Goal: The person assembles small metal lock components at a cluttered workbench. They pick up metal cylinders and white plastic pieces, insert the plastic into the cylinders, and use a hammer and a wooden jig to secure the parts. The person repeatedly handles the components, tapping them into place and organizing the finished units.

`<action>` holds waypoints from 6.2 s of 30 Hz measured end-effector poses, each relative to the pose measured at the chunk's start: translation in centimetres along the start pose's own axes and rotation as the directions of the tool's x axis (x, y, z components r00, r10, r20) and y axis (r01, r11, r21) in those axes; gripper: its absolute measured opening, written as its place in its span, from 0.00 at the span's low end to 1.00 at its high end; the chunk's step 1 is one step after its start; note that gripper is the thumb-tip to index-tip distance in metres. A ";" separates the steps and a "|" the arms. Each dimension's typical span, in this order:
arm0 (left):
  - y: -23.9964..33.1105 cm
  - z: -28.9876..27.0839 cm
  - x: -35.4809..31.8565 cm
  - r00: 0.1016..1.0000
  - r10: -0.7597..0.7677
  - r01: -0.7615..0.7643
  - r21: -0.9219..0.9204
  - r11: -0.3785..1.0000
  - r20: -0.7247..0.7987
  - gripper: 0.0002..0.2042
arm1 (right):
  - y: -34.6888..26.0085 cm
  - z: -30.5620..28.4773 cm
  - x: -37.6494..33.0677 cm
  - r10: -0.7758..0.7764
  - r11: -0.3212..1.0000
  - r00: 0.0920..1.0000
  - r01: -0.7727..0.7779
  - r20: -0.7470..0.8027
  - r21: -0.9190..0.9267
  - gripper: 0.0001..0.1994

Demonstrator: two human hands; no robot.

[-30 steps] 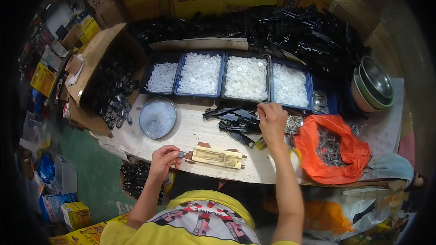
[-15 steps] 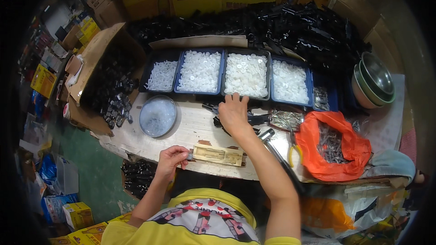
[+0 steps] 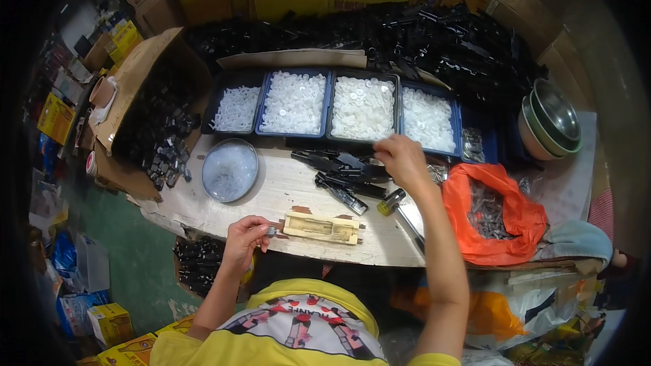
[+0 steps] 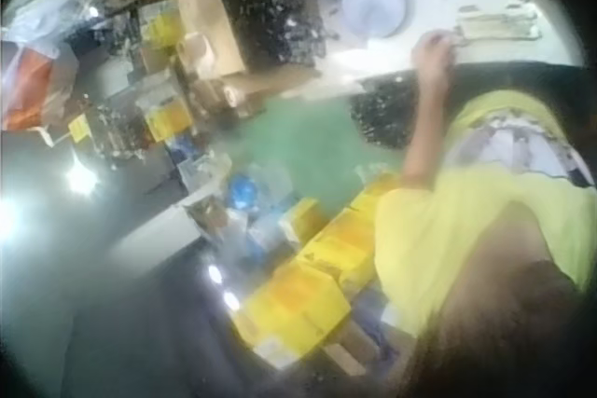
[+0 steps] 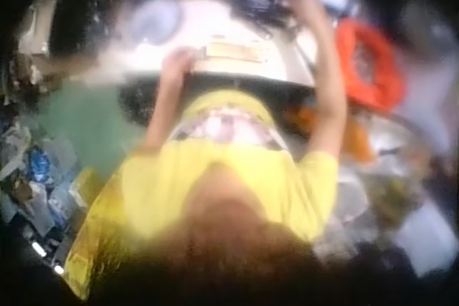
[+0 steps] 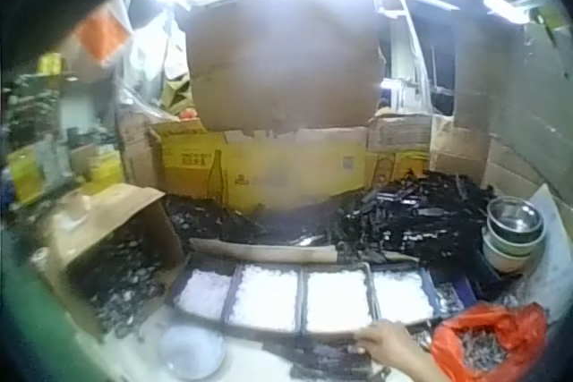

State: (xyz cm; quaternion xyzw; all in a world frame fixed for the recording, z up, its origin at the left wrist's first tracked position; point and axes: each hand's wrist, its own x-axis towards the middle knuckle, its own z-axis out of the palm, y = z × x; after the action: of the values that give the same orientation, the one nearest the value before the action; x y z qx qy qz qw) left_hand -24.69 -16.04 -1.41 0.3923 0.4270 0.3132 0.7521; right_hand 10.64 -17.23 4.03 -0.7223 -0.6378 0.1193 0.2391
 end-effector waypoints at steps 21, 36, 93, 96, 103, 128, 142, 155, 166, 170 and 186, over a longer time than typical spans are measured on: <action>-0.4 1.2 0.5 0.999 -0.025 0.025 -0.014 1.000 0.035 0.06 | -5.4 6.0 -2.7 -0.299 0.926 0.940 0.246 -0.163 -0.285 0.15; -0.4 1.5 0.4 0.998 -0.025 0.026 -0.009 1.000 0.066 0.06 | -8.2 11.7 -3.1 -0.279 0.934 0.934 0.211 -0.222 -0.288 0.13; 0.4 7.5 5.9 0.796 0.420 -0.606 0.591 0.533 0.437 0.05 | -5.5 -5.0 -5.6 -0.041 0.973 0.967 0.096 -0.252 0.211 0.13; -0.1 8.6 6.2 0.747 0.432 -0.663 0.615 0.427 0.505 0.05 | -7.1 -2.9 -7.4 -0.288 0.958 0.934 0.283 -0.214 -0.050 0.13; -0.9 9.2 9.3 0.825 0.499 -0.558 0.525 0.643 0.265 0.05 | -9.8 6.1 -9.4 -0.332 0.938 0.943 0.330 0.000 -0.106 0.16; 0.8 4.9 2.1 0.948 0.280 -0.317 0.545 0.776 0.152 0.07 | -8.2 9.2 -7.6 0.125 0.513 0.992 -0.051 -0.016 0.857 0.08; -0.1 5.2 2.9 0.950 0.297 -0.304 0.522 0.797 0.101 0.05 | -7.3 10.4 -8.6 0.087 0.643 0.995 -0.013 -0.056 0.766 0.07; 8.6 7.0 15.3 0.709 0.670 -0.321 0.947 0.032 0.218 0.08 | 5.0 1.4 -6.2 0.127 0.922 0.924 -0.244 -0.361 -0.300 0.06; 11.0 6.8 21.6 0.823 0.408 -0.349 0.919 -0.184 0.394 0.04 | 6.1 1.3 -4.9 0.334 0.822 0.924 -0.382 -0.186 -0.421 0.05; 11.2 6.5 23.2 0.811 0.369 -0.396 0.890 -0.226 0.455 0.04 | 6.6 1.3 -5.7 0.260 0.876 0.928 -0.343 -0.267 -0.339 0.04; 11.4 8.6 18.9 0.888 0.209 -0.412 0.911 -0.026 0.408 0.07 | 7.1 2.4 -6.7 0.179 0.922 0.917 -0.283 -0.357 -0.265 0.05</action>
State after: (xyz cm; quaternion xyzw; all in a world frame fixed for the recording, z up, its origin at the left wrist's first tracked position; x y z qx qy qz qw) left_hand -10.29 2.10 3.64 0.9028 0.3653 0.0662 0.2169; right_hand 14.60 -23.81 -2.42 -0.8315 -0.5093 -0.0761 0.2082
